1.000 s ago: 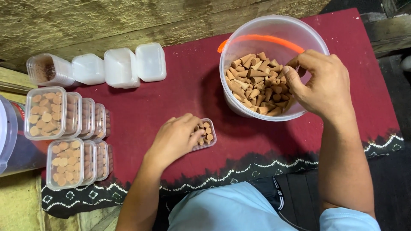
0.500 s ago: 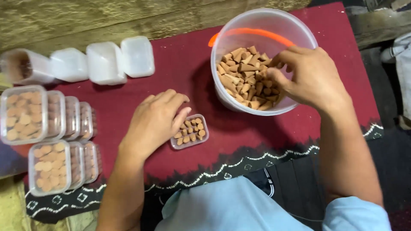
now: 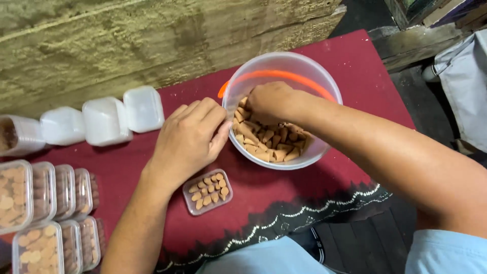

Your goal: The person is picking incense cones from a large bucket and carefully arranging them into small plastic containers.

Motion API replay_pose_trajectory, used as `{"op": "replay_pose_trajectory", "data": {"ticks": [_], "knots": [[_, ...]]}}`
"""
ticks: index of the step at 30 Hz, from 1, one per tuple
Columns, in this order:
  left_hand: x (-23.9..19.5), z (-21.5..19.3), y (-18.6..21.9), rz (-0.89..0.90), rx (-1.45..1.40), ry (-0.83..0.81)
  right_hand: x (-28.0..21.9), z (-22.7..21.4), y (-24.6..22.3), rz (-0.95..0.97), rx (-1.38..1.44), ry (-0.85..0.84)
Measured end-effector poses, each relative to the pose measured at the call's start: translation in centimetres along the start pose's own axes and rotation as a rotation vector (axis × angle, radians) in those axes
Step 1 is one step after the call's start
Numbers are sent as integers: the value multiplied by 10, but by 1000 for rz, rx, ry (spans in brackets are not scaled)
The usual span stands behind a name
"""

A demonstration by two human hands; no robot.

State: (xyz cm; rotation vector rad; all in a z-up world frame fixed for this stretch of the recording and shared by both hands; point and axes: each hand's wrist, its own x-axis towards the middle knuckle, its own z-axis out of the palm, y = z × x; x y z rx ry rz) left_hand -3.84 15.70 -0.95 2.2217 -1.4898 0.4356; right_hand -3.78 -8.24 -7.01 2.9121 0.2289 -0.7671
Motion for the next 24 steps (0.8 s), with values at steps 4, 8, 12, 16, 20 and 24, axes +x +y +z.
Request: {"op": "replay_pose_trajectory", "data": {"ticks": [4,8,12,16,20,24], "knots": [[5,1,3,-13,-71,-38,36,55,-6,-14,-223,310],[4,3,2,-36,-111,-51,30,36,-6,62,68,299],[6,5,2,-30,-128,-45,1,1,-6,115,428,139],[4,5,2,-24,-125,-44,4,13,-6,117,508,67],[5,2,3,-38,-111,-50,-18,-16,-5,82,497,24],[13,-6,5,33,3,-15,-54,-40,19,53,431,146]]}}
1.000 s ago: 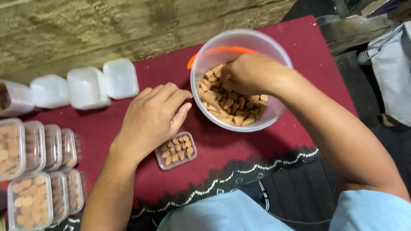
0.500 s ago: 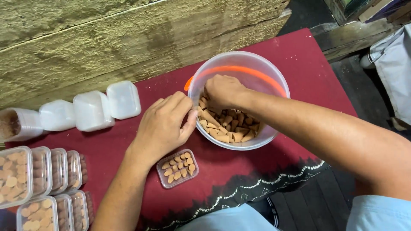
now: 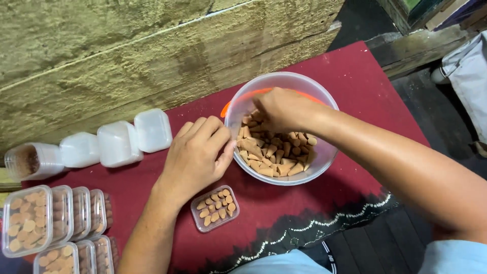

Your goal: The person is picking incense cones from a large bucket and carefully arranging them into small plastic containers.

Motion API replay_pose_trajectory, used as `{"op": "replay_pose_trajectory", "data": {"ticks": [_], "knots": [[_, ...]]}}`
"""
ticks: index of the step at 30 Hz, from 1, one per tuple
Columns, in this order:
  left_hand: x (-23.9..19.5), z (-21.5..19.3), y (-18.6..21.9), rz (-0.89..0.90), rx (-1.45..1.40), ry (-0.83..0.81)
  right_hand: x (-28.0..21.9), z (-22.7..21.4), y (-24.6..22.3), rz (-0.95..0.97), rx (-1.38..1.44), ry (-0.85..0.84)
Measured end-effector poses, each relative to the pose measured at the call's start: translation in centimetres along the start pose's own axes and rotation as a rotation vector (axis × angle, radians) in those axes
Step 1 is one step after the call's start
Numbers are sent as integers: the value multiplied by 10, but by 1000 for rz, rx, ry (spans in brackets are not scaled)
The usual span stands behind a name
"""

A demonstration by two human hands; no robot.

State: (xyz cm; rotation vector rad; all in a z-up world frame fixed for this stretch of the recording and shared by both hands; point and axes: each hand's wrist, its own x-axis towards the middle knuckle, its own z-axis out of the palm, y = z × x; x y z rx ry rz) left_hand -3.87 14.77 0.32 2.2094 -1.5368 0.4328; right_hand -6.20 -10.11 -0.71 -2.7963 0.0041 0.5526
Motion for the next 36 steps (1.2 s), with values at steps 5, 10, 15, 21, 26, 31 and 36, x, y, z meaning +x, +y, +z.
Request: {"op": "replay_pose_trajectory", "data": {"ticks": [5,10,15,21,26,31,36], "knots": [[33,-2,10,150,58,-20,-58,-10,25,-30,-207,183],[47,68,3,208,235,-163,-91,2,33,55,-272,261],[61,178,-9,111,448,-613,-88,24,38,-51,-434,414],[86,237,-26,-7,351,-841,-82,34,47,-81,-409,456],[104,189,-19,41,255,-966,-88,24,36,-85,-411,456],[95,192,-22,44,282,-971,-81,35,48,-74,-433,447],[86,193,-11,-10,410,-905,-81,33,47,-65,-424,439]]}}
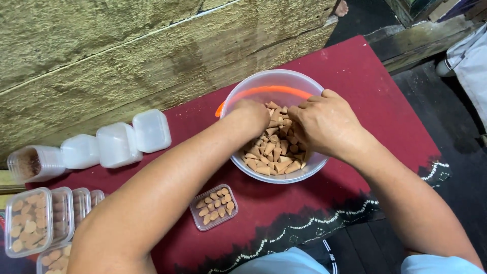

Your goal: The person is picking incense cones from a large bucket and carefully arranging them into small plastic containers.

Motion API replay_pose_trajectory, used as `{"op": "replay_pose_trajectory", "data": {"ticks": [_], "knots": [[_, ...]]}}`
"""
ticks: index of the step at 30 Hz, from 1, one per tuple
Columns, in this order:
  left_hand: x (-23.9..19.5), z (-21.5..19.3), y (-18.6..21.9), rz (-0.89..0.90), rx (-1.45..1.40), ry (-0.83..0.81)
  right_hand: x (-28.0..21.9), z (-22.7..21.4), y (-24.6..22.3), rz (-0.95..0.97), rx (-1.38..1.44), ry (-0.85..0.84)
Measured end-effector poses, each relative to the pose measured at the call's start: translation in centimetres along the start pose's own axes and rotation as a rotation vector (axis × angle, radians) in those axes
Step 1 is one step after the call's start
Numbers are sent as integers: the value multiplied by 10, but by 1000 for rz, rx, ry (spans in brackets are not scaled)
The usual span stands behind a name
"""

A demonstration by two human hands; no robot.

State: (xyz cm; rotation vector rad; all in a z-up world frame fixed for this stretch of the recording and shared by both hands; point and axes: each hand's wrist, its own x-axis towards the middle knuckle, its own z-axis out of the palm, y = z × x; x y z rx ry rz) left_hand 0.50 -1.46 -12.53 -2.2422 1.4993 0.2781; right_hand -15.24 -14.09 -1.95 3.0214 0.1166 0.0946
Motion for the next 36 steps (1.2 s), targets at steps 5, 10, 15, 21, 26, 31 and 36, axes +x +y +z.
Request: {"op": "replay_pose_trajectory", "data": {"ticks": [5,10,15,21,26,31,36], "knots": [[-13,-19,-21,93,-193,82,0,-2,1,13,37,-14],[-83,-98,-52,64,-386,68,1,-7,0,37,73,-36],[-153,-139,-71,185,-521,115,0,0,3,27,99,17],[-248,-95,-95,293,-764,606,-2,-34,-2,-21,416,74],[-330,-18,-73,-37,-872,689,-32,-67,-48,-82,554,357],[-349,53,-20,-252,-1007,644,-51,-72,-123,-175,818,395],[-332,112,16,-188,-845,730,-26,-13,-199,-376,1060,139]]}}
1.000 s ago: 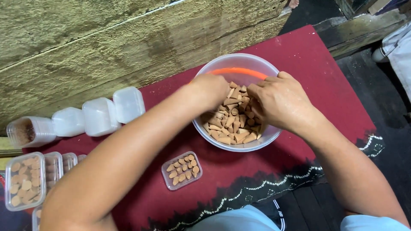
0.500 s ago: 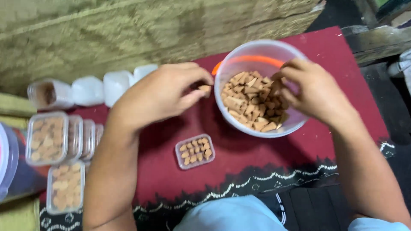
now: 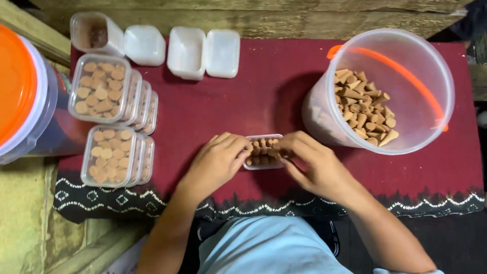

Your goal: The person is picking incense cones from a large bucket and carefully arranging them into small plastic containers.

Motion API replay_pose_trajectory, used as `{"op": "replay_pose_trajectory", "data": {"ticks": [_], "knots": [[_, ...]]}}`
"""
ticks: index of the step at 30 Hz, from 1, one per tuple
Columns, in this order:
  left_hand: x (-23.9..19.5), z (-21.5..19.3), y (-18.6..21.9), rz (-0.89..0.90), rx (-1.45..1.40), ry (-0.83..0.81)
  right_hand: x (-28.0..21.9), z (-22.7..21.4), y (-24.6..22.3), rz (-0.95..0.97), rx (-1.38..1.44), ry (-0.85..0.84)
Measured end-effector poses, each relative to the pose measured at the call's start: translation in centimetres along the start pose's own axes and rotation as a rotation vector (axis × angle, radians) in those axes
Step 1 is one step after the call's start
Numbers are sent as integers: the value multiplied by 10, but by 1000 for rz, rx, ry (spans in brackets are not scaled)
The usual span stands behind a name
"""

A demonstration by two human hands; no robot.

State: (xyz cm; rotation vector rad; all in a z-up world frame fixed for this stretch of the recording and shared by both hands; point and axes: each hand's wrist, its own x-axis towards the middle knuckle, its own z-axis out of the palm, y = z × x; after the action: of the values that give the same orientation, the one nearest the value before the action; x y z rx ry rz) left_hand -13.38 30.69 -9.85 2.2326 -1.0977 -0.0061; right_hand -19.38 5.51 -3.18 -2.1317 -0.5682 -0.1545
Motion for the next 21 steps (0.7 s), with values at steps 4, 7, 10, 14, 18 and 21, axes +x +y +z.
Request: {"op": "replay_pose_trajectory", "data": {"ticks": [4,7,10,14,18,21], "knots": [[-6,26,-3,18,144,59,-3,36,35,60,-145,5],[-6,39,-5,6,202,75,-11,52,60,43,-279,-57],[-7,49,-7,-6,227,112,-13,61,63,41,-330,-96],[-5,53,-9,-28,246,103,-10,68,66,23,-416,-86],[-4,60,-13,-63,240,60,-11,79,68,3,-467,-71],[-3,59,-12,-57,269,38,-10,80,64,13,-477,-59]]}}
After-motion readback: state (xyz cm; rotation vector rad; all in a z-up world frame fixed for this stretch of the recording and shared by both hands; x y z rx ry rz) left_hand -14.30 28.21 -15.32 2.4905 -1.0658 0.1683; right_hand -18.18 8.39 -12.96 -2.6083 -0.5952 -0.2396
